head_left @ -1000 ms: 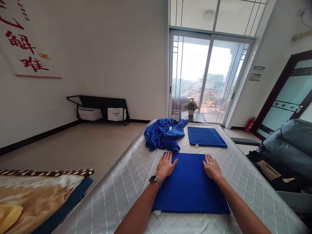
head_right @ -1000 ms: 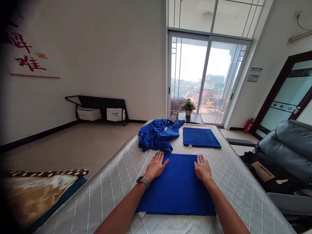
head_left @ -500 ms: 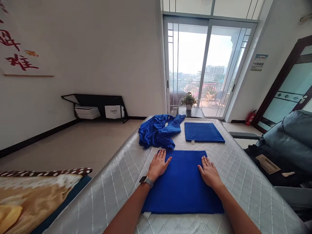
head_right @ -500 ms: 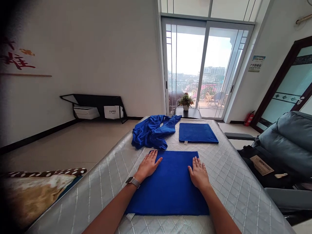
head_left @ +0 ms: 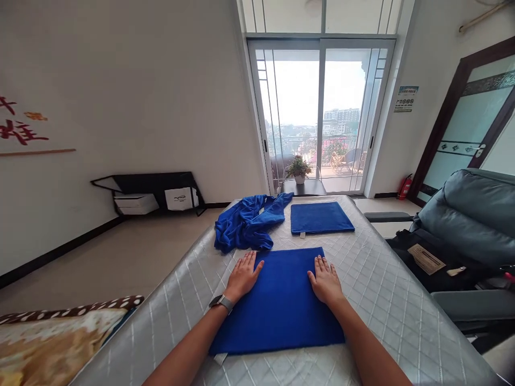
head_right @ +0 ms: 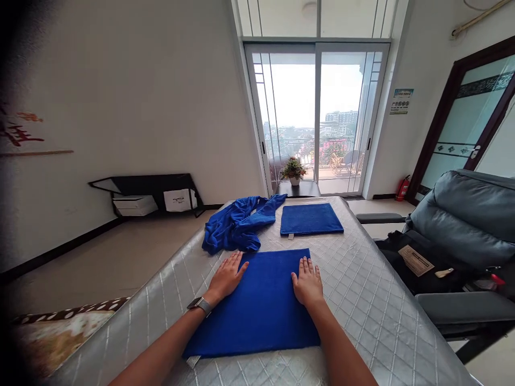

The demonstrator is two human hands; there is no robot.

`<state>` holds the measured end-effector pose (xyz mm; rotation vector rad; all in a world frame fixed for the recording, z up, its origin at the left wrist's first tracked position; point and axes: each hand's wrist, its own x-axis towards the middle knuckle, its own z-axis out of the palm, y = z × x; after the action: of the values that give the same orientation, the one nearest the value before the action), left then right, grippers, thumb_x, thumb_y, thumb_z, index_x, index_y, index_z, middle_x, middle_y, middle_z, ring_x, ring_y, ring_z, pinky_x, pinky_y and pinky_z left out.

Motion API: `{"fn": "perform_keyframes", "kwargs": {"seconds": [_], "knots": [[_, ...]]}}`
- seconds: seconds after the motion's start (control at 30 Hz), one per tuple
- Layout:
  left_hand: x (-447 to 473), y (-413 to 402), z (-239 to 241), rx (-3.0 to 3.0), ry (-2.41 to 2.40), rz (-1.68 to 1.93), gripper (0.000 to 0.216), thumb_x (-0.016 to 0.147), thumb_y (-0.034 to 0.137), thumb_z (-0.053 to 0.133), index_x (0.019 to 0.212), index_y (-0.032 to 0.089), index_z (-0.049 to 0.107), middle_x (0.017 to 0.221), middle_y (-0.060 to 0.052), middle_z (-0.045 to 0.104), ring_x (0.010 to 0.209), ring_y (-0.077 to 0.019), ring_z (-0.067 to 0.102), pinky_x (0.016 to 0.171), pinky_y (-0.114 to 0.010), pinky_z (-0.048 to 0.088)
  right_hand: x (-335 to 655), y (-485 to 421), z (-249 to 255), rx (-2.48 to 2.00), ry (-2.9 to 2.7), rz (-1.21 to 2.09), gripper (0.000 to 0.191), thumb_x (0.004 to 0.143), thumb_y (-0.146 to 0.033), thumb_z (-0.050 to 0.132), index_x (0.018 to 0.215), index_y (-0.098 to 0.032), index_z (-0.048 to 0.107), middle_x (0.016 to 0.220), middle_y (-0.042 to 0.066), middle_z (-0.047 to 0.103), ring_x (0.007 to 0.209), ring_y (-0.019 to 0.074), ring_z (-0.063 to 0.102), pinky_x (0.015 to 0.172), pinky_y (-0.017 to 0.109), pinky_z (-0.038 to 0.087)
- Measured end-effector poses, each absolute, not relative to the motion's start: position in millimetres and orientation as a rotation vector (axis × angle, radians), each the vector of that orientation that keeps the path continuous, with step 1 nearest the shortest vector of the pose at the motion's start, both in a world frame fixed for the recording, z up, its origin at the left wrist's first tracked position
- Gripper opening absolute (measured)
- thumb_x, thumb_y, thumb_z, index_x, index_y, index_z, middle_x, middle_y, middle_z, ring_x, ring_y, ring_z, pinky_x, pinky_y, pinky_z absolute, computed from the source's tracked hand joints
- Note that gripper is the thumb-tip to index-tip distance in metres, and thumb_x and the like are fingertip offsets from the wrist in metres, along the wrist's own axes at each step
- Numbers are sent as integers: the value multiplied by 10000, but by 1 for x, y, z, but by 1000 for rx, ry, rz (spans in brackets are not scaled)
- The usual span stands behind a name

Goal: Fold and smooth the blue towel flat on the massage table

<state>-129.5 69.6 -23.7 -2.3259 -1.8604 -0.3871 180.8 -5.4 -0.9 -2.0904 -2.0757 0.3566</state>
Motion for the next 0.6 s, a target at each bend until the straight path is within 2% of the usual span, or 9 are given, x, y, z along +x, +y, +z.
{"fn": "perform_keyframes", "kwargs": {"seconds": [0.17,0.23,0.4,0.5,0.6], "knots": [[-68,41,-8,-2415,-1709,-517,575,1061,406,266,1486,95,497,1556,-160,503,1479,-257,414,1248,-459,286,181,-5,-4,-2074,-2076,354,689,1042,-460,184,1628,-100,165,1702,91,124,1578,213,48,1265,448,27],[-29,26,-6,-2609,-1540,-518,540,1061,402,292,1484,147,510,1547,-120,524,1476,-233,417,1237,-440,318,181,-5,-4,-2080,-2076,332,682,1043,-449,192,1628,-99,171,1702,95,128,1577,218,55,1265,452,34],[47,8,-10,-2814,-1282,-521,585,1078,453,215,1566,180,389,1601,-115,447,1515,-227,346,1235,-466,314,183,-9,-5,-2058,-2155,262,642,1016,-321,261,1624,-121,220,1705,80,90,1577,235,63,1266,454,53],[56,13,-15,-2808,-1347,-485,613,1077,465,164,1593,182,335,1610,-128,426,1525,-248,322,1233,-504,305,184,-9,-6,-2052,-2160,252,643,999,-283,282,1626,-151,228,1706,75,98,1577,241,63,1264,464,64],[39,21,-20,-2758,-1468,-454,665,1064,529,161,1588,165,348,1620,-133,407,1530,-261,309,1240,-504,288,182,-7,-5,-2077,-2126,261,638,1021,-323,231,1626,-121,209,1698,94,145,1575,234,85,1263,472,78]]}}
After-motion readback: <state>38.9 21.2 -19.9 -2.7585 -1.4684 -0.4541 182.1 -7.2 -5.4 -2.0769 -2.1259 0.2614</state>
